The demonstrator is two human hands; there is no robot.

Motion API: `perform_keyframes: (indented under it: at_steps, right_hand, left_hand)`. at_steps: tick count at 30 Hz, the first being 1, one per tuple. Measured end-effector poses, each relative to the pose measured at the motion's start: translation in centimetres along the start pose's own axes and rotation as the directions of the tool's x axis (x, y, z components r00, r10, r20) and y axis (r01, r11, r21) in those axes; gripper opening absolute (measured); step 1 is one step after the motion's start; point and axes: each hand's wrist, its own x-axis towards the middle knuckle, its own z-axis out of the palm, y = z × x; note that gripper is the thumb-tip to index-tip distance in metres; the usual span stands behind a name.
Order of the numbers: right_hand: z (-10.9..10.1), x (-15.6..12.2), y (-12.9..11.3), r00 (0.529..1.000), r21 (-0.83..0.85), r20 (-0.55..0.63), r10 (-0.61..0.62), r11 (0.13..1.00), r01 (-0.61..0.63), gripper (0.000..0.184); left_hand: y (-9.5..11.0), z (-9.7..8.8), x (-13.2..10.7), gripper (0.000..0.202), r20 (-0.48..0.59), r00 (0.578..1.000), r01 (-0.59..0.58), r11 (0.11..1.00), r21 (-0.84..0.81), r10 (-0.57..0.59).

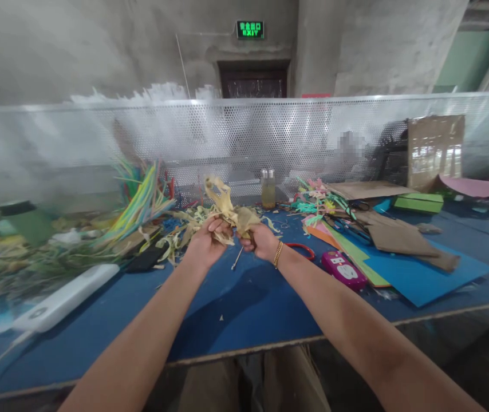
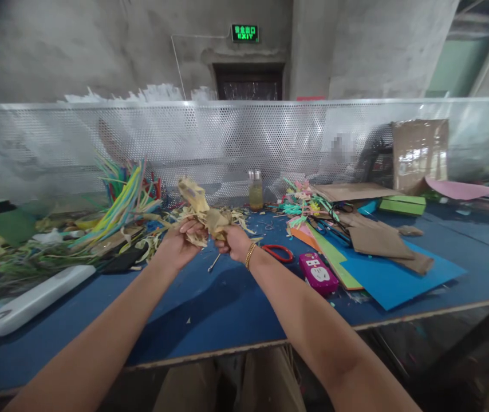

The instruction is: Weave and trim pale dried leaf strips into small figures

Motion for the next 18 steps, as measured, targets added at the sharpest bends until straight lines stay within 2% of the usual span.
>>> perform_keyframes:
  at_steps: [2, 4, 6, 8, 10, 13, 15, 18]
  right_hand:
    - [-0.2, -0.2, -0.4, 0.994, 0.080, 0.095, 0.053, 0.995, -0.060, 0.012]
    - [-0.6, -0.3, -0.9, 0.986, 0.150, 0.152, 0.068, 0.985, -0.091, 0.013]
    - [-1.1, -0.4, -1.4, 0.984, 0.195, 0.168, 0.062, 0.976, -0.095, 0.014]
    - [-1.4, -0.5, -1.7, 0.986, 0.193, 0.153, 0.064, 0.977, -0.094, 0.014]
    - [-1.6, -0.5, -1.8, 0.988, 0.147, 0.130, 0.085, 0.984, -0.104, 0.014]
    - [-1.5, -0.5, -1.2, 0.989, 0.039, 0.105, 0.100, 0.994, -0.104, 0.014]
    - [-1.4, -0.4, -0.7, 0.991, -0.036, 0.097, 0.089, 0.996, -0.086, 0.013]
    - [-1.2, -0.3, 0.0, 0.995, -0.128, 0.074, 0.069, 0.990, -0.060, 0.015]
  left_hand:
    - [0.2, 0.1, -0.3, 0.022, 0.033, 0.999, -0.016, 0.998, 0.058, 0.014]
    - [0.2, 0.1, -0.3, 0.020, 0.017, 0.998, -0.055, 0.980, 0.192, 0.053]
    - [0.2, 0.0, -0.2, 0.022, -0.049, 0.988, -0.119, 0.936, 0.331, 0.143]
    - [0.3, -0.3, 0.1, 0.023, -0.143, 0.953, -0.192, 0.897, 0.399, 0.267]
    - [0.6, -0.4, 0.3, 0.019, -0.192, 0.913, -0.261, 0.875, 0.407, 0.361]
    - [1.0, -0.2, 0.1, 0.022, -0.142, 0.893, -0.321, 0.826, 0.463, 0.427]
    - [1.0, 0.1, -0.2, 0.024, -0.131, 0.891, -0.307, 0.789, 0.532, 0.435]
    - [0.7, 0.3, -0.4, 0.027, -0.188, 0.881, -0.249, 0.762, 0.598, 0.435]
